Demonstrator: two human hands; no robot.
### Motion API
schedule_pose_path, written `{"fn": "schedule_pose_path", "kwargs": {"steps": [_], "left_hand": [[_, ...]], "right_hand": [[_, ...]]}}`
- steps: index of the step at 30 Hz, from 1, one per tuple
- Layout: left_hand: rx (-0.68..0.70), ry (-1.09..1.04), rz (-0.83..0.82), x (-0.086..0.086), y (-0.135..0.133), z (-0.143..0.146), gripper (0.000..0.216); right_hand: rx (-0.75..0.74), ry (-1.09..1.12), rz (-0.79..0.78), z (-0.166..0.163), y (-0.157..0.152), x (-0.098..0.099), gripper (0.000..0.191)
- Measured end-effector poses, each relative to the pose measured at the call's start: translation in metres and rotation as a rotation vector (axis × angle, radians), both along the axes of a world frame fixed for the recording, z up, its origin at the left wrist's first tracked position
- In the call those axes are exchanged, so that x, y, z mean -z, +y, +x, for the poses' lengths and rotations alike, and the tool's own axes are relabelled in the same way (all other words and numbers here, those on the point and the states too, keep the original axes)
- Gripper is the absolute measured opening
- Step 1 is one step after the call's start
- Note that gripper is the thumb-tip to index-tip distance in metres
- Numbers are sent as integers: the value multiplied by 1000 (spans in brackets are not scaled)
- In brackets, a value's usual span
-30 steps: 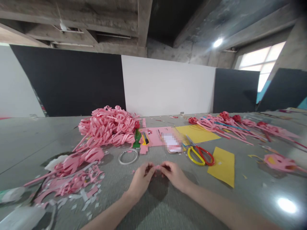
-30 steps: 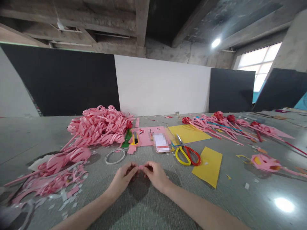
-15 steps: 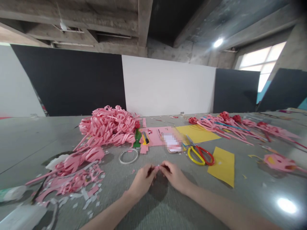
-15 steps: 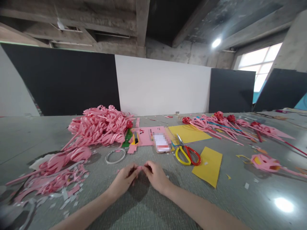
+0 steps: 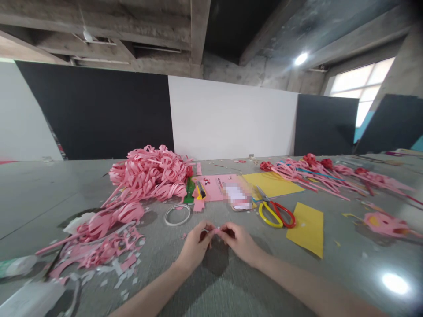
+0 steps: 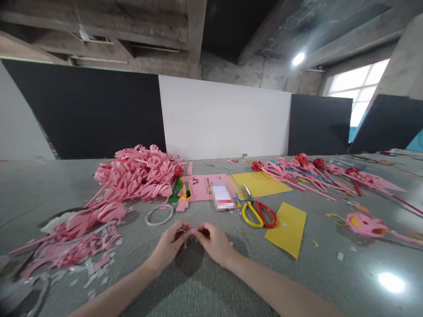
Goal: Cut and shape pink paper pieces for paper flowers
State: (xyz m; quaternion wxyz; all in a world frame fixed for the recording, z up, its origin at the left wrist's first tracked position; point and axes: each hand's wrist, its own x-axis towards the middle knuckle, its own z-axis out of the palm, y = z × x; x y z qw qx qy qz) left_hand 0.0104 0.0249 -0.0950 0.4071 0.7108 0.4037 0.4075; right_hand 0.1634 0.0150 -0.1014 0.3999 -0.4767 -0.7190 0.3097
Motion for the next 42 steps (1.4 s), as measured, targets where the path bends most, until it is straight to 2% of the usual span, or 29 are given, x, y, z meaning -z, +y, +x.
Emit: {"fn": "schedule_pose_path", "kwargs": {"steps": [5, 12, 16, 19, 20, 24, 27, 30, 33, 38, 42], "left_hand": [[-26, -6, -37, -2, -1, 0, 27], [30, 40, -17, -3, -2, 0, 23], [16, 12, -23, -4, -1, 0, 21], [-40, -28, -54, -5, -1, 0, 21], [-52, -38, -67, -5, -2, 0, 21], [-42, -66, -90, -5, -2, 0, 21], [-40, -74, -107, -6, -2, 0, 22], [-31, -73, -116, -8, -3, 0, 24], [-22, -84, -116, -9, -3, 2, 24], [-67, -122, -113, -5, -1, 2, 22], [-50, -131, -111, -4, -1, 2, 22]], "right_hand": [[6, -3, 11, 1, 1, 0, 31], [-24, -65, 60, 0, -3, -1, 24], [3, -83, 114, -2, -4, -9, 18], [149, -183, 176, 14, 9, -26, 13], [281, -317, 197, 24, 16, -33, 13], [577, -523, 132, 87, 43, -47, 14], [711, -671, 4, 131, 54, -38, 25], [703, -759, -111, 156, 59, -22, 31], [691, -804, -171, 161, 61, -14, 29], [690, -833, -165, 155, 60, -17, 24], [728, -817, -158, 154, 58, -16, 30]]}}
